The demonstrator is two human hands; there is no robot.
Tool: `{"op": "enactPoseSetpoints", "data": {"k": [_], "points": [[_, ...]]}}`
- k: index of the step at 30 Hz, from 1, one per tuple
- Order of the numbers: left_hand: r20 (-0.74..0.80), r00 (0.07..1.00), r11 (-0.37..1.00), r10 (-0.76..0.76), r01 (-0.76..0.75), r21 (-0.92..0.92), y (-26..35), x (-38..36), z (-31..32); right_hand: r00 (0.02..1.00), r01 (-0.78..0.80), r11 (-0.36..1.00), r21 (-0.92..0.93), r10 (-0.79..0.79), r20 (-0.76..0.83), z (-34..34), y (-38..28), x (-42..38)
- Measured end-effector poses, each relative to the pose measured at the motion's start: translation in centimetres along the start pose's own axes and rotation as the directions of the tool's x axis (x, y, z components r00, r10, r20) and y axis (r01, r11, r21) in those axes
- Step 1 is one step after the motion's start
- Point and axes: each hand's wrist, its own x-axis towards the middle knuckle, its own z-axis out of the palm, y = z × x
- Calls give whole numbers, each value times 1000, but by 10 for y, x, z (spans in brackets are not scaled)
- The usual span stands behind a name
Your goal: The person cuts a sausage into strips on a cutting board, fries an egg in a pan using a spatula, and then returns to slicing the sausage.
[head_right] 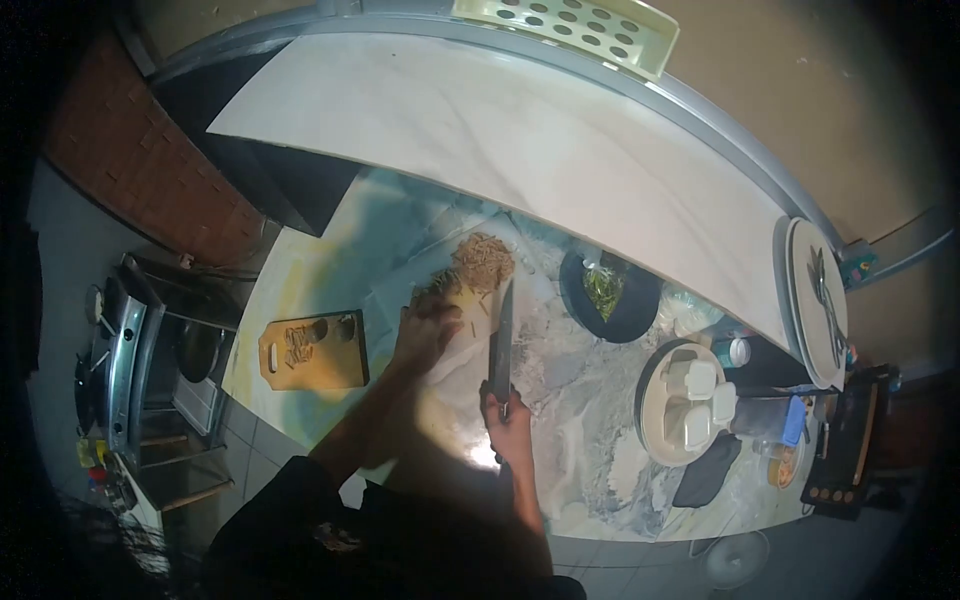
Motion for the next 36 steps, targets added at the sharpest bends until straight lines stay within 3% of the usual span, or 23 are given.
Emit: {"op": "enactPoseSetpoints", "data": {"k": [1, 3, 4, 6, 8, 10, 13, 15, 19, 20, 22, 24, 25, 26, 27, 28, 29, 31, 34, 36], "points": [[4, 1000, 995, -21, 21, -96, 1, 2, -2, 1000, 3, 1000, -19, -3, -2, 1, 0, -1], [-36, 999, 994, -15, 11, -105, -2, 1, 10, 998, -48, 987, 155, 53, -30, 11, 2, -8], [-70, 998, 995, 7, -14, -100, -2, 2, 9, 998, -47, 988, 145, 51, -30, 17, 10, -8], [-79, 997, 995, 16, -24, -101, -2, 6, 11, 976, 204, 976, 76, -197, -91, 27, 26, -1], [-77, 993, 995, 84, -89, -52, -5, 8, 19, 978, 199, 979, 45, -195, -71, 30, 32, 3], [-46, 997, 996, 66, -68, -50, -5, 11, 19, 942, 335, 940, 67, -335, -18, 34, 29, 7], [-79, 991, 992, 106, -100, 83, -5, 13, 22, 962, 271, 958, 94, -271, -15, 35, 12, 2], [-2, 996, 989, 92, -91, 114, -4, 13, 23, 978, 208, 972, 108, -208, -12, 35, 10, -1], [-65, 987, 984, 150, -142, 112, -6, 16, 18, 969, 246, 964, 103, -242, -49, 37, 25, 3], [-137, 980, 989, 146, -143, 30, -7, 17, 16, 958, 286, 954, 93, -282, -59, 38, 29, 4], [-205, 970, 988, 132, -146, -53, -8, 17, 8, 979, 204, 969, 136, -203, -23, 37, 8, -5], [-332, 930, 886, -156, -17, -462, -15, 13, 0, 992, 118, 978, 173, -123, 19, 38, -8, -10], [-277, 910, 788, -310, 83, -610, -18, 7, -7, 989, 141, 987, 78, -144, 27, 39, -12, -11], [-270, 910, 788, -315, 92, -609, -25, -2, -15, 986, 162, 987, -17, -161, 40, 41, -14, -11], [-156, 916, 766, -370, 206, -610, -32, -11, -26, 987, 153, 988, -18, -152, 47, 44, -11, -8], [-43, 904, 737, -425, 318, -597, -38, -20, -33, 944, 330, 930, -162, -325, 52, 47, -6, -3], [-40, 899, 735, -435, 329, -594, -41, -27, -37, 869, 490, 820, -295, -488, 84, 51, -3, 2], [50, 814, 368, -579, 316, -874, -45, -42, -41, 860, 506, 799, -326, -499, 111, 60, -15, 2], [116, 792, 300, -600, 357, -885, -50, -56, -47, 860, 504, 777, -378, -489, 142, 70, -27, 8], [89, 813, 345, -575, 341, -875, -55, -61, -42, 875, 485, 747, -455, -417, 248, 73, -31, 14]]}}
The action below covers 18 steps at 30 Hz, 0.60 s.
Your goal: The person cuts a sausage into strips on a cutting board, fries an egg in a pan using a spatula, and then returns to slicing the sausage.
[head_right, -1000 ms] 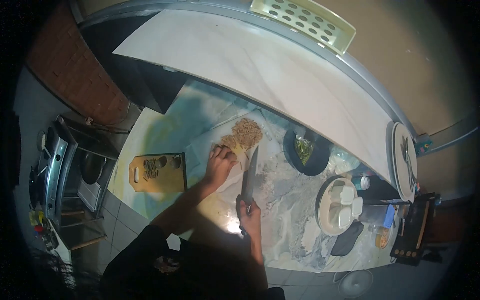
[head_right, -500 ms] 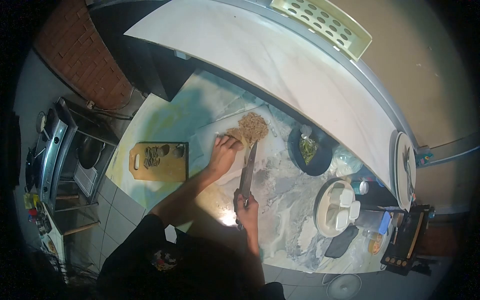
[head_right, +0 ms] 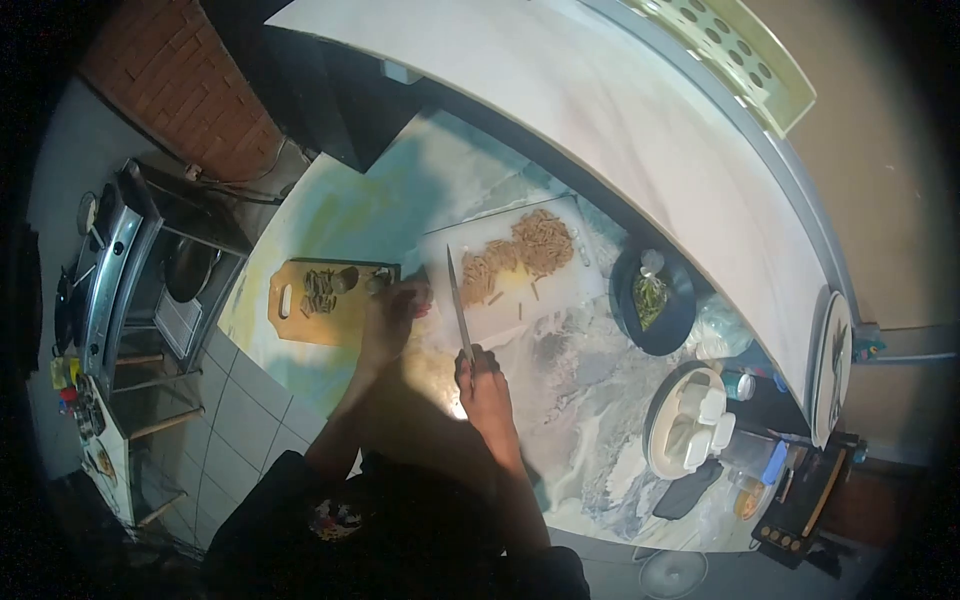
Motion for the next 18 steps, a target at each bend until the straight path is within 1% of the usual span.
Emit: {"op": "enactPoseSetpoints", "data": {"k": [1, 2, 5, 7, 8, 10, 11, 13, 14, 16, 17, 18], "points": [[25, 999, 999, 43, -44, 31, -3, -1, -1, 998, 54, 997, -57, -56, -31, 3, 3, 3], [15, 999, 999, 38, -38, 29, -6, -2, 1, 998, 56, 997, -59, -58, -21, 3, 3, 5], [-17, 1000, 1000, 2, -2, 3, -3, -2, 8, 999, 35, 998, -60, -35, 8, 1, -1, 13], [36, 999, 998, 40, -38, -47, 3, 0, 9, 999, -8, 998, -60, 6, -32, 2, 1, 17], [34, 999, 998, 36, -35, -49, -1, 1, 10, 1000, -9, 998, -62, 7, -28, 3, 4, 18], [50, 998, 991, 36, -42, 126, -8, 4, 11, 999, 2, 998, -62, -5, -42, 4, 9, 22], [48, 998, 991, 33, -39, 126, -10, 5, 12, 999, 1, 998, -63, -4, -38, 3, 11, 22], [32, 995, 973, 97, -102, 206, -12, 7, 16, 999, 27, 997, -71, -30, -36, -2, 5, 24], [33, 995, 974, 95, -99, 206, -14, 8, 17, 999, 26, 997, -71, -28, -35, -4, 1, 23], [8, 990, 950, 139, -135, 283, -17, 9, 19, 1000, -29, 999, -13, 30, 4, -6, -8, 20], [9, 990, 950, 138, -134, 282, -18, 9, 19, 1000, -31, 999, -13, 31, 4, -5, -10, 19], [10, 995, 946, 101, -99, 308, -18, 9, 18, 1000, -23, 999, -32, 23, -11, -3, -12, 16]]}}
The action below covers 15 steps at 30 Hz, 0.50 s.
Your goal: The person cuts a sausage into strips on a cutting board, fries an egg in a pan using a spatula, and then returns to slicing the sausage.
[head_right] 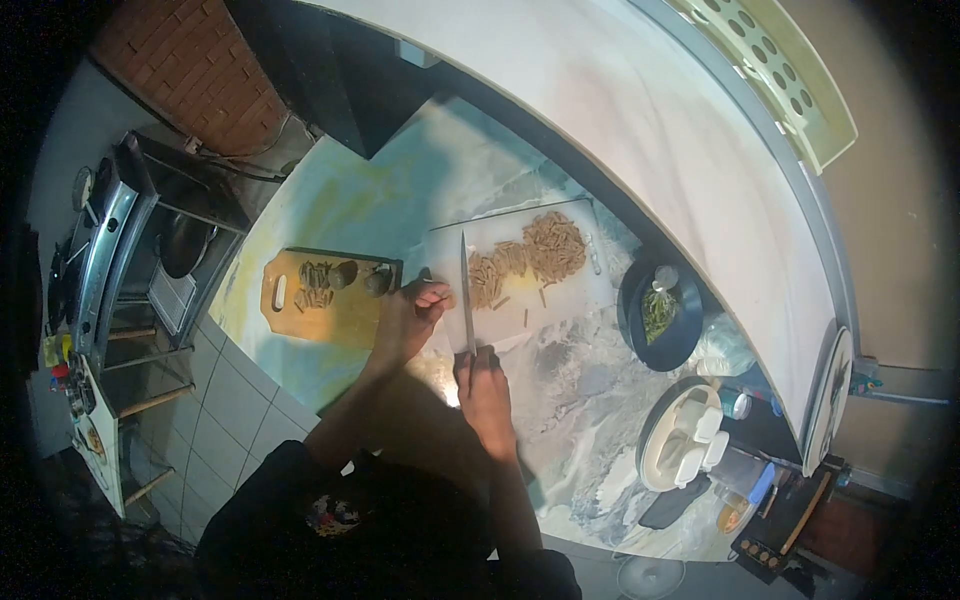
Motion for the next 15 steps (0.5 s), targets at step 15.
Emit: {"op": "enactPoseSetpoints", "data": {"k": [15], "points": [[-25, 999, 994, 22, -19, 104, 5, -2, -1, 998, 57, 998, -11, -57, -4, 21, 9, -7]]}}
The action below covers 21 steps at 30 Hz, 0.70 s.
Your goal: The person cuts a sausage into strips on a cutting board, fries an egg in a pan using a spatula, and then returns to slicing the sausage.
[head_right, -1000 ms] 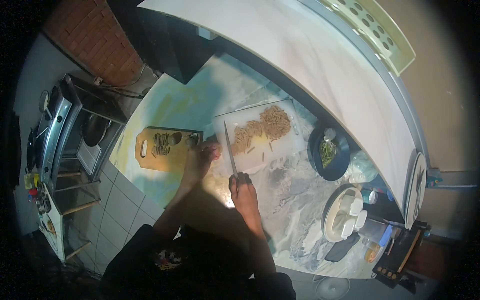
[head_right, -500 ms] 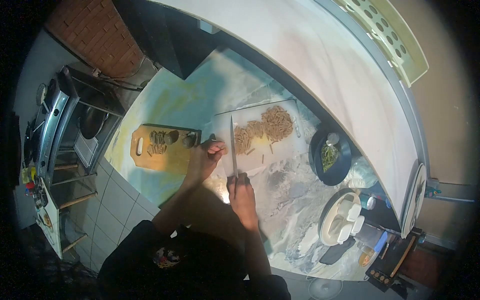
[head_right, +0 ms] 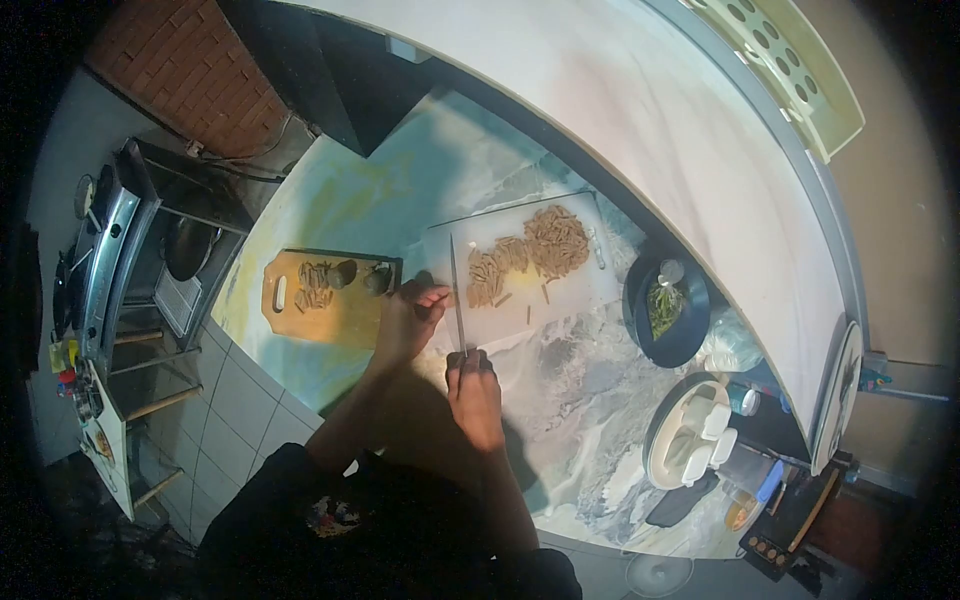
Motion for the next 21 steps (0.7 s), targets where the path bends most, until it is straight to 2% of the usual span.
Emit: {"op": "enactPoseSetpoints", "data": {"k": [2, 8, 10, 14, 16, 21], "points": [[43, 998, 998, -45, 43, 39, 0, 0, 0, 999, 22, 1000, 4, -22, -46, 1, -1, 0], [8, 1000, 1000, -5, 4, 22, -5, -1, 3, 998, -66, 997, -38, 67, 15, 3, -11, 3], [8, 1000, 1000, -23, 23, -5, -8, -1, 3, 993, -103, 989, -106, 108, 45, 6, -11, 4], [8, 999, 999, -34, 34, 39, -8, -2, 3, 998, -65, 997, -35, 66, 1, 4, -11, 5], [17, 1000, 998, -14, 15, -67, -12, -1, 5, 994, -103, 992, -66, 102, -29, 7, -8, 4], [-46, 999, 997, 12, -16, -72, -17, -1, 8, 995, -91, 996, -22, 90, -46, 6, -6, 2]]}}
